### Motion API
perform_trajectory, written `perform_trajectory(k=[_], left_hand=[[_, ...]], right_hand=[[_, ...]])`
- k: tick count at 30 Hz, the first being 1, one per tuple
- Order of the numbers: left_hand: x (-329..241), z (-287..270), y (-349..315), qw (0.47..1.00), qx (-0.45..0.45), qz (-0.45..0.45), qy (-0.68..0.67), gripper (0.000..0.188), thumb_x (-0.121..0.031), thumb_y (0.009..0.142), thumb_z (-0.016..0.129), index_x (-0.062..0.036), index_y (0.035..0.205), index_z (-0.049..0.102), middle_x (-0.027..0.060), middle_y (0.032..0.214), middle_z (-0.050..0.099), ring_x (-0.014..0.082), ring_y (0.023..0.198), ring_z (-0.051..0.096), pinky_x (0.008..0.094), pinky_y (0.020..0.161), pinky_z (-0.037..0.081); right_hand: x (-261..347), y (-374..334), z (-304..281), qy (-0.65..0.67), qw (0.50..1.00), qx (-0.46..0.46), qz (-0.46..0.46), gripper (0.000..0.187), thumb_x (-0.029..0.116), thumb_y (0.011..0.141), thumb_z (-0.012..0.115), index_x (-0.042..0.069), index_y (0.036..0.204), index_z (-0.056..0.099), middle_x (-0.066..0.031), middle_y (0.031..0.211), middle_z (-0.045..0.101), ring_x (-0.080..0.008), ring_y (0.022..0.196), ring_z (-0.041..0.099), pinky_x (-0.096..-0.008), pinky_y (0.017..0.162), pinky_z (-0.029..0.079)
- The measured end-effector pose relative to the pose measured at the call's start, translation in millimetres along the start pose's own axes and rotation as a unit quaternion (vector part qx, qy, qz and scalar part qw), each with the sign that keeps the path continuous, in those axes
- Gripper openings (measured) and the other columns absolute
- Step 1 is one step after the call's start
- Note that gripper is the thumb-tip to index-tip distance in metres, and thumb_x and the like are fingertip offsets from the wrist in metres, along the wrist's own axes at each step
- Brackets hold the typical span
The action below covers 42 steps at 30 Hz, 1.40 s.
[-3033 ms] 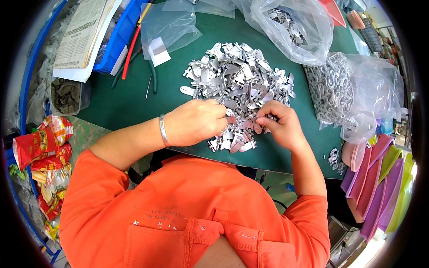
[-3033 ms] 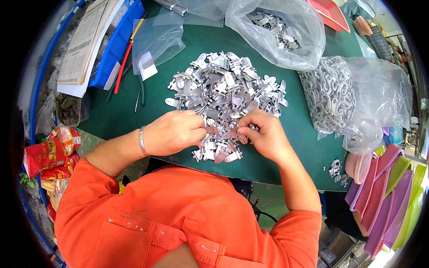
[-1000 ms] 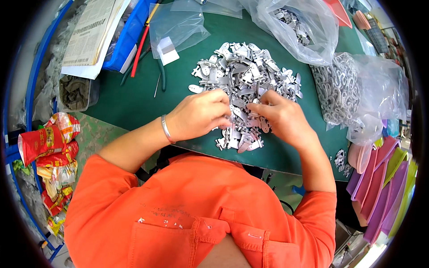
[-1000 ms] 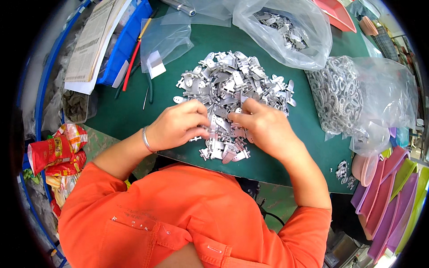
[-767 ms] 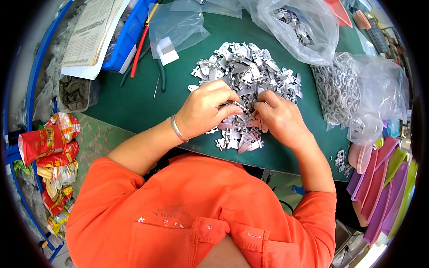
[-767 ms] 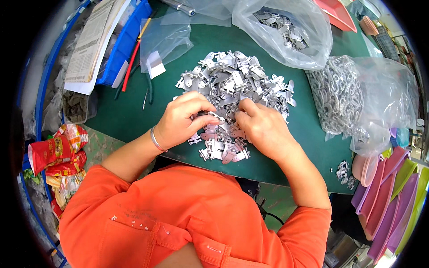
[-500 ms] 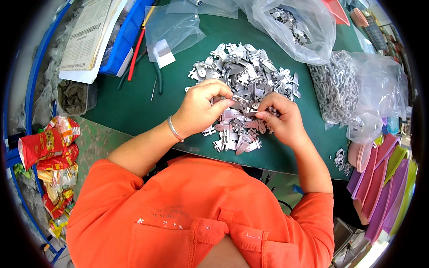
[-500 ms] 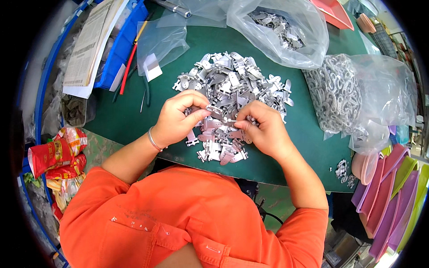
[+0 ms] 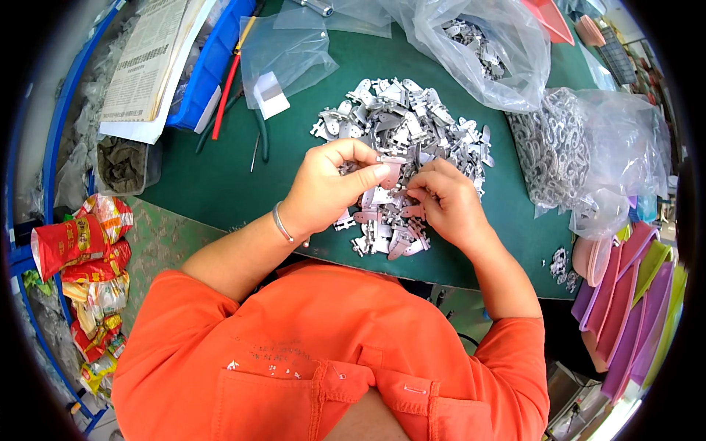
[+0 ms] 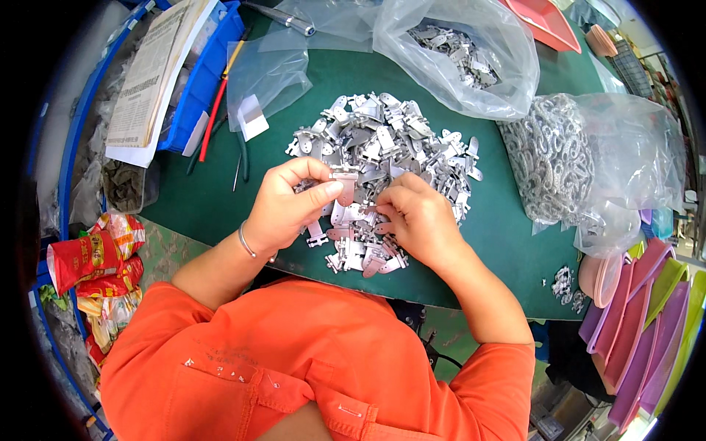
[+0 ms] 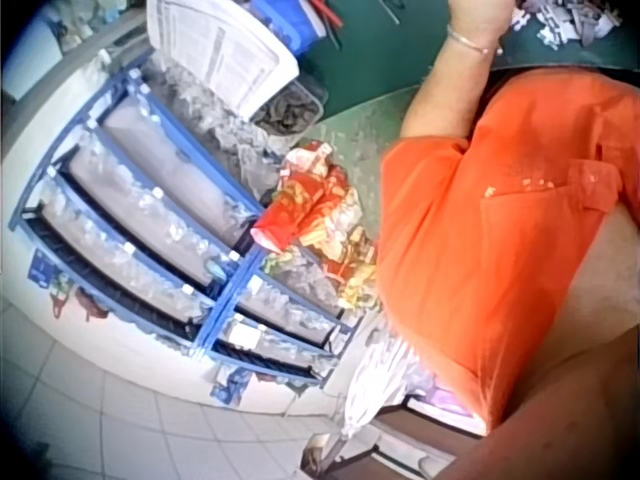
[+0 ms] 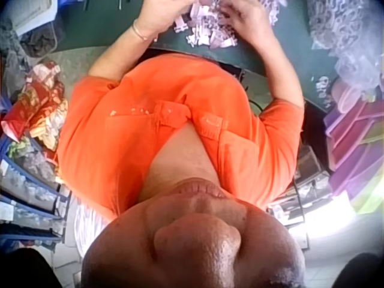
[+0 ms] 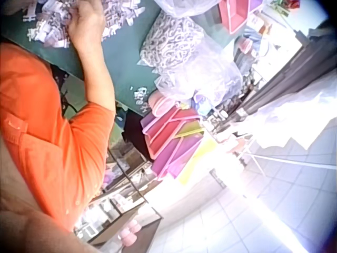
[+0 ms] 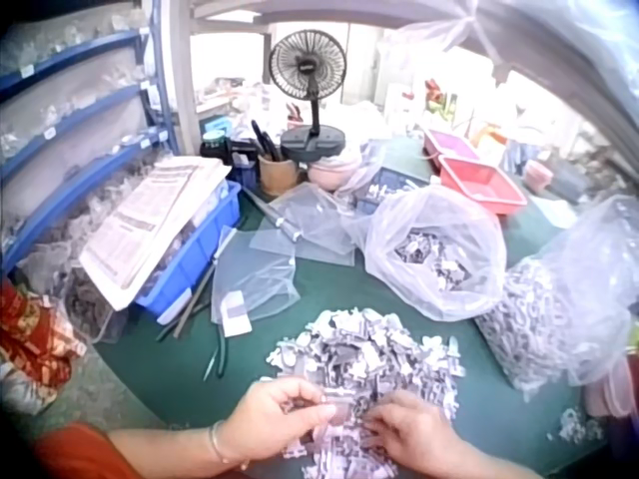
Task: The person sits at a green workbench and assembles small metal components by hand. They pick up two separate metal pieces, interlock them, and place the finished unit into a clear plastic bag. The process is repeated continuously with a large pile of parts on the table.
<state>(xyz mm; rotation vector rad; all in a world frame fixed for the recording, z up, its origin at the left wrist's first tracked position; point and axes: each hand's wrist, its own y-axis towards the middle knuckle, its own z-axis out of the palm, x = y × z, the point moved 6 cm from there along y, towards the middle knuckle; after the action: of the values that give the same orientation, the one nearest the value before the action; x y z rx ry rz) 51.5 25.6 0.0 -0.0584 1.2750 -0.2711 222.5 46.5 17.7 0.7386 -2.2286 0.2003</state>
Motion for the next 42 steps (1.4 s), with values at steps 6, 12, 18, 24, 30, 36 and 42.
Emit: perform_trajectory(k=[6, 12, 18, 24, 30, 36, 42], left_hand=[[14.1, -2.1, 0.0, 0.986, -0.006, -0.084, -0.147, 0.010, -0.010, 0.090, 0.061, -0.0023, 0.091, 0.055, 0.0110, 0.080, 0.064, 0.0028, 0.053, 0.041, 0.0168, 0.042, 0.030], [11.6, 2.2, -1.7, 0.987, 0.042, -0.066, -0.144, 0.009, -0.008, 0.089, 0.062, -0.0025, 0.091, 0.055, 0.0127, 0.082, 0.065, 0.0032, 0.051, 0.040, 0.0169, 0.042, 0.030], [-1.3, 1.2, -2.6, 0.999, 0.003, 0.049, -0.021, 0.012, -0.007, 0.081, 0.072, -0.0002, 0.084, 0.062, -0.0004, 0.078, 0.060, 0.0053, 0.070, 0.052, 0.0212, 0.062, 0.044], [-33.1, 9.3, -3.4, 0.953, 0.013, 0.278, 0.116, 0.009, -0.001, 0.080, 0.067, 0.0007, 0.084, 0.059, 0.0060, 0.086, 0.060, 0.0106, 0.075, 0.055, 0.0244, 0.069, 0.046], [-53.8, 69.4, -4.0, 0.800, 0.116, 0.398, 0.434, 0.026, -0.009, 0.060, 0.073, -0.0059, 0.083, 0.061, 0.0105, 0.100, 0.059, 0.0283, 0.079, 0.058, 0.0398, 0.080, 0.046], [-78.7, 54.2, -9.0, 0.812, 0.020, 0.494, 0.310, 0.023, -0.007, 0.068, 0.072, -0.0046, 0.088, 0.063, 0.0127, 0.099, 0.060, 0.0271, 0.090, 0.059, 0.0364, 0.082, 0.048], [-58.4, 20.8, -3.3, 0.890, -0.061, 0.367, 0.264, 0.012, 0.000, 0.075, 0.066, -0.0019, 0.086, 0.062, 0.0097, 0.095, 0.061, 0.0191, 0.079, 0.060, 0.0288, 0.070, 0.049]], right_hand=[[-23.9, -5.8, 10.8, 0.461, 0.855, 0.015, 0.236, 0.005, 0.000, 0.086, 0.064, 0.001, 0.091, 0.061, -0.0008, 0.090, 0.061, -0.0121, 0.084, 0.062, -0.0287, 0.064, 0.060], [-6.5, -3.2, -6.5, 0.322, 0.944, -0.074, -0.025, 0.007, -0.004, 0.082, 0.064, 0.001, 0.087, 0.061, -0.0082, 0.092, 0.062, -0.0157, 0.085, 0.057, -0.0271, 0.073, 0.047], [-0.1, -1.4, -14.8, 0.359, 0.925, -0.079, -0.093, 0.010, -0.003, 0.083, 0.061, 0.002, 0.091, 0.058, -0.0129, 0.092, 0.063, -0.0177, 0.078, 0.059, -0.0281, 0.066, 0.048], [12.4, -3.7, 15.0, 0.788, 0.604, 0.032, 0.115, 0.034, 0.033, 0.089, 0.046, 0.010, 0.114, 0.048, -0.0203, 0.102, 0.059, -0.0260, 0.071, 0.063, -0.0227, 0.043, 0.039], [18.7, -7.5, 55.0, 0.778, 0.511, -0.045, 0.362, 0.045, 0.051, 0.094, 0.038, 0.015, 0.112, 0.056, -0.0075, 0.102, 0.060, -0.0255, 0.082, 0.063, -0.0404, 0.059, 0.053], [0.5, 24.8, 13.6, 0.780, 0.542, -0.155, 0.271, 0.027, 0.030, 0.089, 0.046, 0.008, 0.101, 0.058, -0.0085, 0.090, 0.061, -0.0204, 0.067, 0.060, -0.0291, 0.044, 0.044], [-65.9, 117.1, -128.5, 0.557, 0.753, -0.315, 0.149, 0.033, 0.025, 0.090, 0.053, 0.003, 0.114, 0.053, -0.0151, 0.106, 0.060, -0.0290, 0.085, 0.061, -0.0311, 0.067, 0.051]])
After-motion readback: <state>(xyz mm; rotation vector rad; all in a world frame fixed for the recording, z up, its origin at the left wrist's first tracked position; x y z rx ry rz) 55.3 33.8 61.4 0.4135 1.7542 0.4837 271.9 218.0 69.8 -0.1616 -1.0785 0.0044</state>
